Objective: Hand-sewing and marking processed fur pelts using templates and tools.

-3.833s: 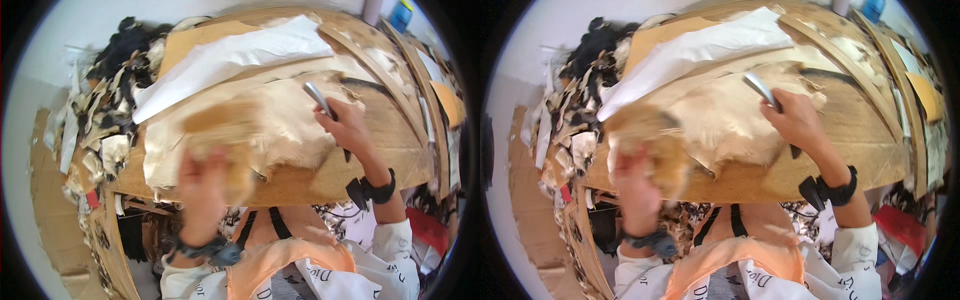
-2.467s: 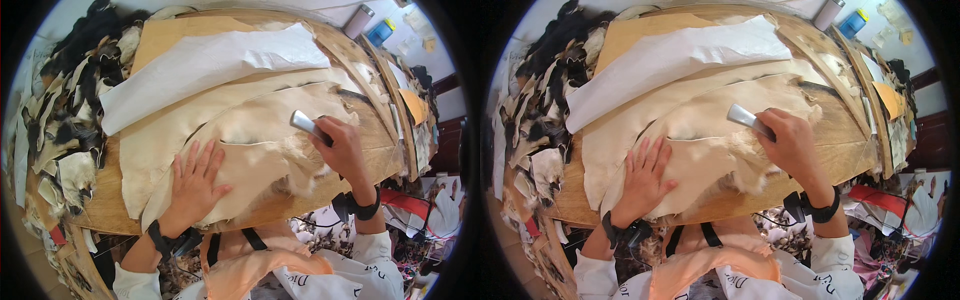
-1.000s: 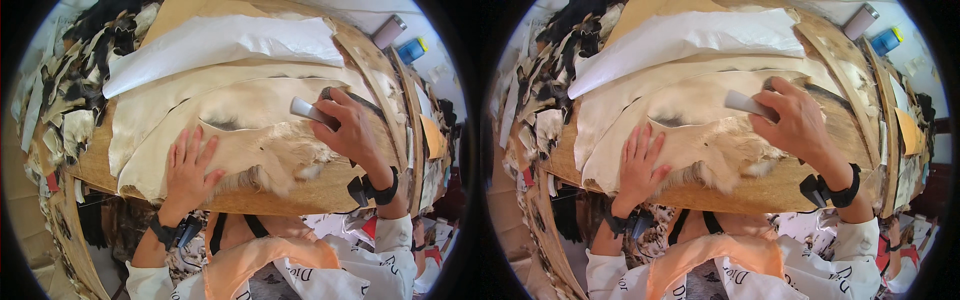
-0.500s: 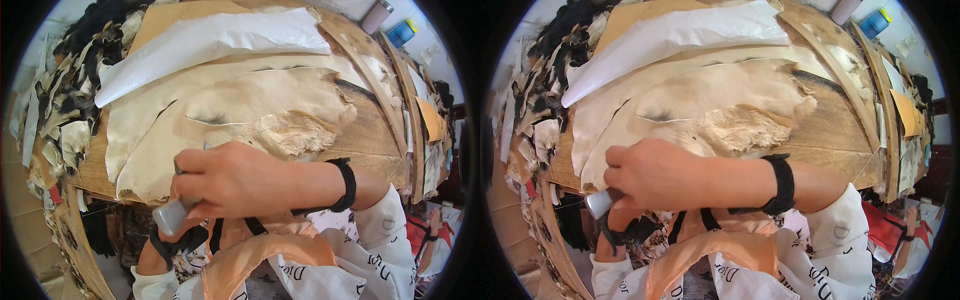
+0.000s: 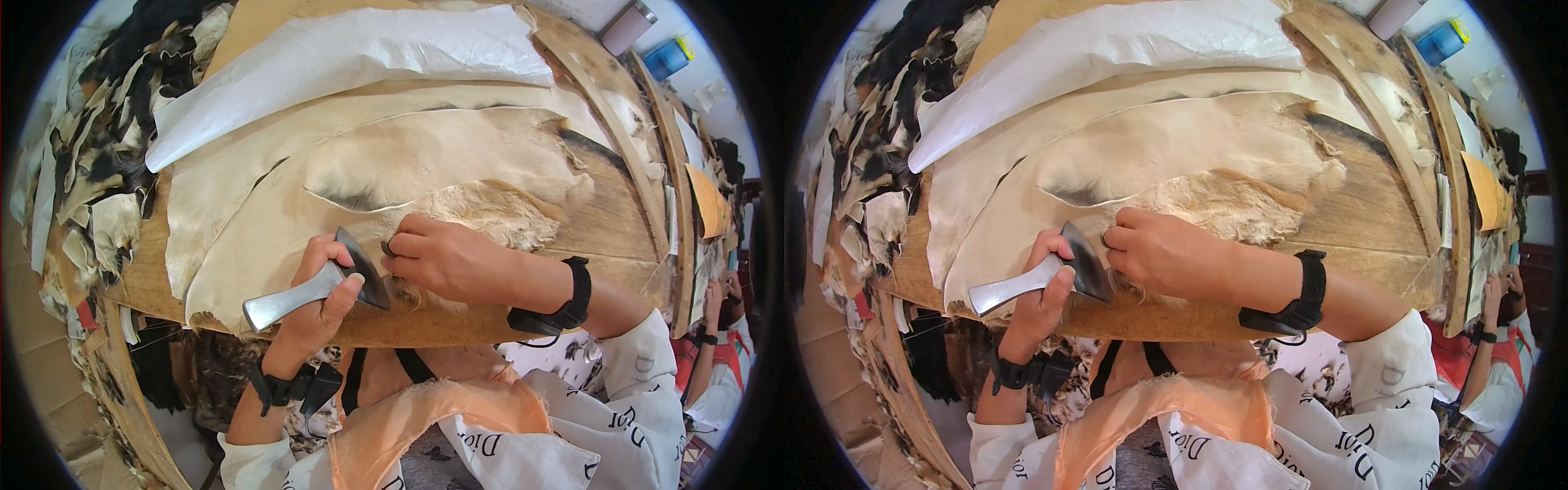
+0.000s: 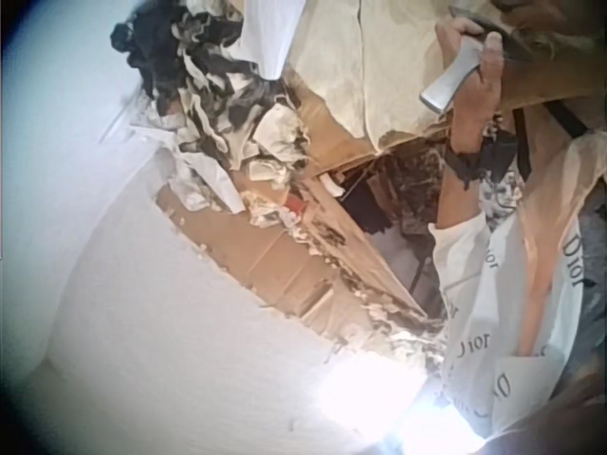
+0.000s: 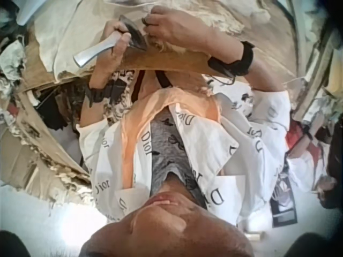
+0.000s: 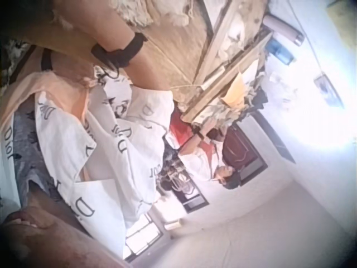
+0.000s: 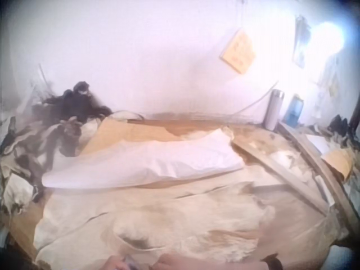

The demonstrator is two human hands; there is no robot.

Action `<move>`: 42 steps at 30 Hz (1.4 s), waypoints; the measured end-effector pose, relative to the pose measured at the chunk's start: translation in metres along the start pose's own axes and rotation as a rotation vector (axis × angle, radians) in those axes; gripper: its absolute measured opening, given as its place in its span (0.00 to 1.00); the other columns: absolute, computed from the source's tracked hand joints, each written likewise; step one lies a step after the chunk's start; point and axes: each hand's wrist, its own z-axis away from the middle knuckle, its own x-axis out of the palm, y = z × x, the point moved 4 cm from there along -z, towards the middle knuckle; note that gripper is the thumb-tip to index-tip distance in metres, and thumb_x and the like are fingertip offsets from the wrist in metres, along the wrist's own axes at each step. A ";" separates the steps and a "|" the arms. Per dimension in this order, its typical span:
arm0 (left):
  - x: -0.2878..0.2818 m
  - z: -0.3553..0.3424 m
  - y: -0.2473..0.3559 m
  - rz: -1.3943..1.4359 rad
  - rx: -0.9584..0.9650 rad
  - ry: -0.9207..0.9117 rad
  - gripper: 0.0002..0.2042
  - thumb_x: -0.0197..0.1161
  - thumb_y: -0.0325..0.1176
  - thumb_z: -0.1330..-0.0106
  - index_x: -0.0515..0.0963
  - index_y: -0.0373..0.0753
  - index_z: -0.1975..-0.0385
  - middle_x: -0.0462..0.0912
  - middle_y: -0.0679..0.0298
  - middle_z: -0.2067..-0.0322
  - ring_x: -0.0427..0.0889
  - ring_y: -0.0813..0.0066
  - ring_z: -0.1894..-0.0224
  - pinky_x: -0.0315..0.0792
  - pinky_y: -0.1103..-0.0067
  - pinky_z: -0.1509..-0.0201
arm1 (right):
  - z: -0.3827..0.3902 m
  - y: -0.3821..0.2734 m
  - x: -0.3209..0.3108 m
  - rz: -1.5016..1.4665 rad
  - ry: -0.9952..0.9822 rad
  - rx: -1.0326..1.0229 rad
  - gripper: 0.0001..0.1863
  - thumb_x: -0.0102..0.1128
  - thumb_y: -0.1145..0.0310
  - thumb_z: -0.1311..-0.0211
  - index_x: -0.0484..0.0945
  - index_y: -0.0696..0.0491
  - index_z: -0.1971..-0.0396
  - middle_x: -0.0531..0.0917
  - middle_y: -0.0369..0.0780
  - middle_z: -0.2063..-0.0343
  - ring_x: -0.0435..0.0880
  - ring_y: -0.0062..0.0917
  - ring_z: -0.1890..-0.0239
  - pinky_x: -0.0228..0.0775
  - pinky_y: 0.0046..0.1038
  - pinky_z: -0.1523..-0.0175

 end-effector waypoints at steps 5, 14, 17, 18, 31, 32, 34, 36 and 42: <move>0.002 -0.001 0.004 -0.106 -0.051 0.017 0.30 0.60 0.61 0.48 0.66 0.37 0.65 0.65 0.58 0.63 0.66 0.67 0.64 0.65 0.77 0.59 | 0.001 -0.001 0.001 -0.088 -0.004 0.048 0.10 0.53 0.69 0.58 0.74 0.58 0.74 0.70 0.38 0.73 0.71 0.30 0.67 0.68 0.25 0.62; 0.014 0.006 0.005 -0.356 0.187 -0.065 0.33 0.63 0.63 0.57 0.67 0.37 0.68 0.66 0.54 0.63 0.67 0.58 0.61 0.65 0.71 0.56 | -0.009 0.006 0.013 -0.113 0.151 0.115 0.09 0.58 0.69 0.62 0.71 0.56 0.79 0.69 0.39 0.76 0.71 0.31 0.71 0.67 0.28 0.66; 0.014 0.006 0.008 -0.338 0.166 -0.078 0.32 0.64 0.63 0.58 0.68 0.37 0.68 0.66 0.54 0.63 0.67 0.57 0.59 0.64 0.70 0.54 | -0.010 0.012 0.015 -0.206 0.192 0.193 0.08 0.58 0.72 0.62 0.72 0.56 0.78 0.70 0.39 0.77 0.71 0.33 0.71 0.67 0.30 0.66; 0.013 0.005 0.007 -0.338 0.165 -0.078 0.32 0.64 0.63 0.58 0.68 0.37 0.68 0.66 0.54 0.63 0.67 0.57 0.59 0.64 0.70 0.54 | -0.010 0.011 0.014 -0.208 0.192 0.193 0.08 0.58 0.72 0.62 0.72 0.56 0.78 0.70 0.39 0.77 0.71 0.33 0.71 0.67 0.30 0.66; -0.015 -0.014 0.002 -0.301 0.111 0.120 0.26 0.71 0.47 0.55 0.65 0.38 0.66 0.66 0.59 0.67 0.68 0.60 0.66 0.66 0.74 0.64 | -0.017 0.004 -0.020 -0.378 0.482 0.319 0.07 0.58 0.81 0.58 0.73 0.54 0.77 0.70 0.39 0.80 0.71 0.34 0.76 0.63 0.31 0.74; -0.017 -0.014 0.000 -0.245 0.009 0.098 0.25 0.72 0.44 0.55 0.65 0.38 0.65 0.66 0.59 0.67 0.68 0.60 0.66 0.66 0.73 0.63 | -0.016 0.005 -0.021 -0.379 0.493 0.343 0.07 0.58 0.81 0.58 0.73 0.54 0.77 0.70 0.39 0.80 0.71 0.34 0.77 0.63 0.31 0.75; -0.022 -0.017 0.010 -0.345 0.042 0.046 0.24 0.72 0.42 0.55 0.66 0.39 0.64 0.67 0.58 0.65 0.69 0.58 0.63 0.67 0.72 0.60 | -0.017 0.004 -0.020 -0.382 0.478 0.345 0.08 0.58 0.81 0.58 0.73 0.54 0.77 0.70 0.39 0.80 0.71 0.33 0.77 0.63 0.31 0.74; -0.028 -0.016 0.015 -0.450 0.074 -0.004 0.24 0.72 0.40 0.54 0.66 0.39 0.63 0.68 0.56 0.63 0.69 0.56 0.60 0.67 0.72 0.58 | -0.020 0.002 -0.018 -0.386 0.464 0.343 0.08 0.58 0.82 0.58 0.72 0.54 0.77 0.71 0.39 0.80 0.71 0.33 0.77 0.63 0.31 0.74; -0.034 -0.024 0.007 -0.465 0.075 -0.154 0.24 0.72 0.39 0.55 0.67 0.41 0.60 0.68 0.52 0.54 0.67 0.52 0.48 0.64 0.70 0.47 | -0.015 -0.001 -0.013 -0.389 0.450 0.377 0.08 0.58 0.82 0.58 0.72 0.54 0.76 0.71 0.39 0.80 0.72 0.34 0.76 0.64 0.30 0.74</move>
